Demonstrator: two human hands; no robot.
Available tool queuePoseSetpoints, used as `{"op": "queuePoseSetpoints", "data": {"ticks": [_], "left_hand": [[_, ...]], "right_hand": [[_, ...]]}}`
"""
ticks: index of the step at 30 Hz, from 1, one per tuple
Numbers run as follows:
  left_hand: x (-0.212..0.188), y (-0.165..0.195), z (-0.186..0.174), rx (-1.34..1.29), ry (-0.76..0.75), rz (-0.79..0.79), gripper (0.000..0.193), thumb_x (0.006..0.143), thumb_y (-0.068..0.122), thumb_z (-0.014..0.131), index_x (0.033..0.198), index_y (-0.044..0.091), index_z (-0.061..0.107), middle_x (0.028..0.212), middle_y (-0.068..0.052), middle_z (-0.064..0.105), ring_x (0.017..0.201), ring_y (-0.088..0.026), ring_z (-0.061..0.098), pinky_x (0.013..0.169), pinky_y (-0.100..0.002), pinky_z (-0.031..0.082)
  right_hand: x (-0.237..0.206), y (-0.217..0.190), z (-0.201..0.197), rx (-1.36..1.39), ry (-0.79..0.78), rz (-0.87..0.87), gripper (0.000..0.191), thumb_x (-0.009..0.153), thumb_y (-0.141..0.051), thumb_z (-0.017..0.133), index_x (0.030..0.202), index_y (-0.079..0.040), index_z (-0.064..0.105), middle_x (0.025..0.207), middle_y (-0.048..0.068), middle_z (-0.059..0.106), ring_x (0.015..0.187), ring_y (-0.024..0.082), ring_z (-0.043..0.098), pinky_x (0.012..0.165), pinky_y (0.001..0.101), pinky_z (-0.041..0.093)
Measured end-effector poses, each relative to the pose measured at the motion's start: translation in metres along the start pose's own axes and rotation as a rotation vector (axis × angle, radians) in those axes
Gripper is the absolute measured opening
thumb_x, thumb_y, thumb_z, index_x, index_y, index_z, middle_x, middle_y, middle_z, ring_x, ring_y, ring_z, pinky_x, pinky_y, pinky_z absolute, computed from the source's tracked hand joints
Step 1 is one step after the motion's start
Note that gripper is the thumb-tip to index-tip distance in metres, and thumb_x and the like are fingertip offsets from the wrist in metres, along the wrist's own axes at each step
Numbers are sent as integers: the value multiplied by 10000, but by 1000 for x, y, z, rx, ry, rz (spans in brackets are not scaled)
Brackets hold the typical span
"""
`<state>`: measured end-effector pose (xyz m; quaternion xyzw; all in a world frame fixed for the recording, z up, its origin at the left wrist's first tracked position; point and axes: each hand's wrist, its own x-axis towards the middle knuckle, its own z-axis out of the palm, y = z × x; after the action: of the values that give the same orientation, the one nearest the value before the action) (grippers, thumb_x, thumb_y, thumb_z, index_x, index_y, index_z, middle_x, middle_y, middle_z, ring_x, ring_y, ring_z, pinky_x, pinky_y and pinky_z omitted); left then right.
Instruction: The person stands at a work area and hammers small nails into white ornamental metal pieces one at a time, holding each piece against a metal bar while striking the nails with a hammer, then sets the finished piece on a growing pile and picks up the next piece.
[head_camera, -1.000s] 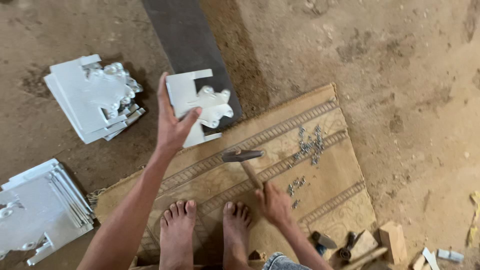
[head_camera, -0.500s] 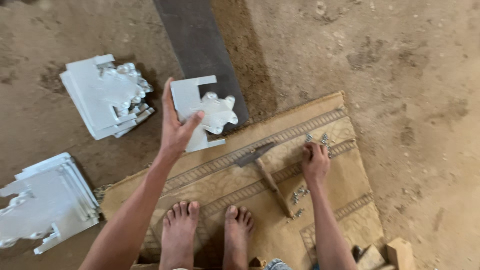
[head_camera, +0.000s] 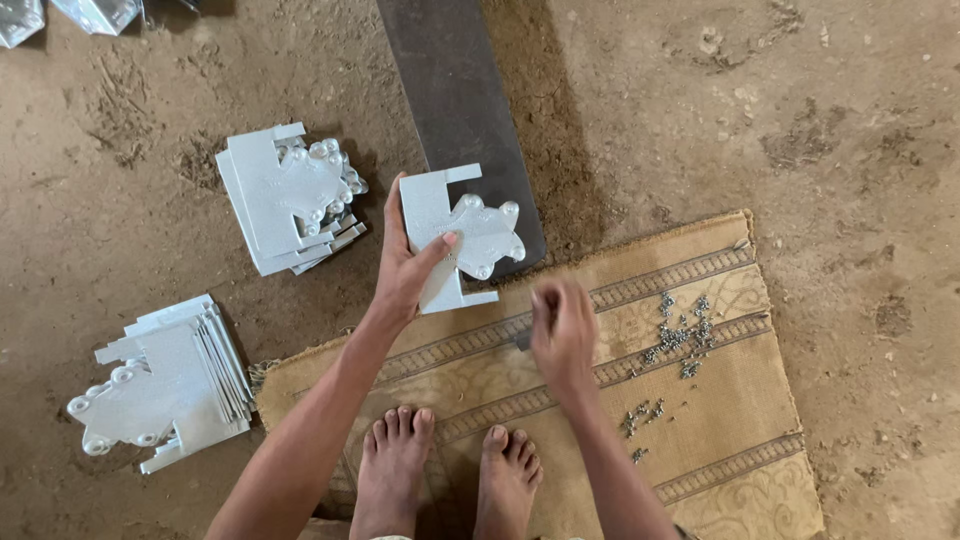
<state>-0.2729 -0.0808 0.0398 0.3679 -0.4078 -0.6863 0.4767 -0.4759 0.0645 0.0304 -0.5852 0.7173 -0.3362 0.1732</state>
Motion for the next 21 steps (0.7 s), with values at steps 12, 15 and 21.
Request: {"op": "queuePoseSetpoints", "data": {"ticks": [12, 15, 21], "left_hand": [[-3, -4, -4, 199, -91, 173, 943, 976, 82, 733, 1676, 175, 108, 1630, -170, 350, 1422, -277, 509, 1148, -434, 525], [-2, -4, -5, 190, -74, 153, 955, 949, 61, 728, 1664, 171, 105, 1649, -168, 321, 1400, -280, 517, 1132, -438, 530], [-1, 0, -3, 186, -80, 124, 958, 949, 71, 722, 1670, 170, 98, 1568, -182, 432, 1367, -280, 567, 1116, -437, 555]], "right_hand": [[-153, -17, -97, -29, -126, 556, 286, 1013, -333, 478, 1046, -108, 651, 584, 20, 586, 486, 166, 577, 491, 367, 445], [-128, -49, -111, 170, 119, 269, 335, 1021, -373, 477, 1006, -59, 593, 592, 5, 539, 441, 119, 476, 405, 284, 394], [-73, -48, -93, -204, -299, 425, 292, 1020, -314, 482, 1013, -31, 551, 560, -12, 475, 398, 151, 437, 358, 340, 384]]}}
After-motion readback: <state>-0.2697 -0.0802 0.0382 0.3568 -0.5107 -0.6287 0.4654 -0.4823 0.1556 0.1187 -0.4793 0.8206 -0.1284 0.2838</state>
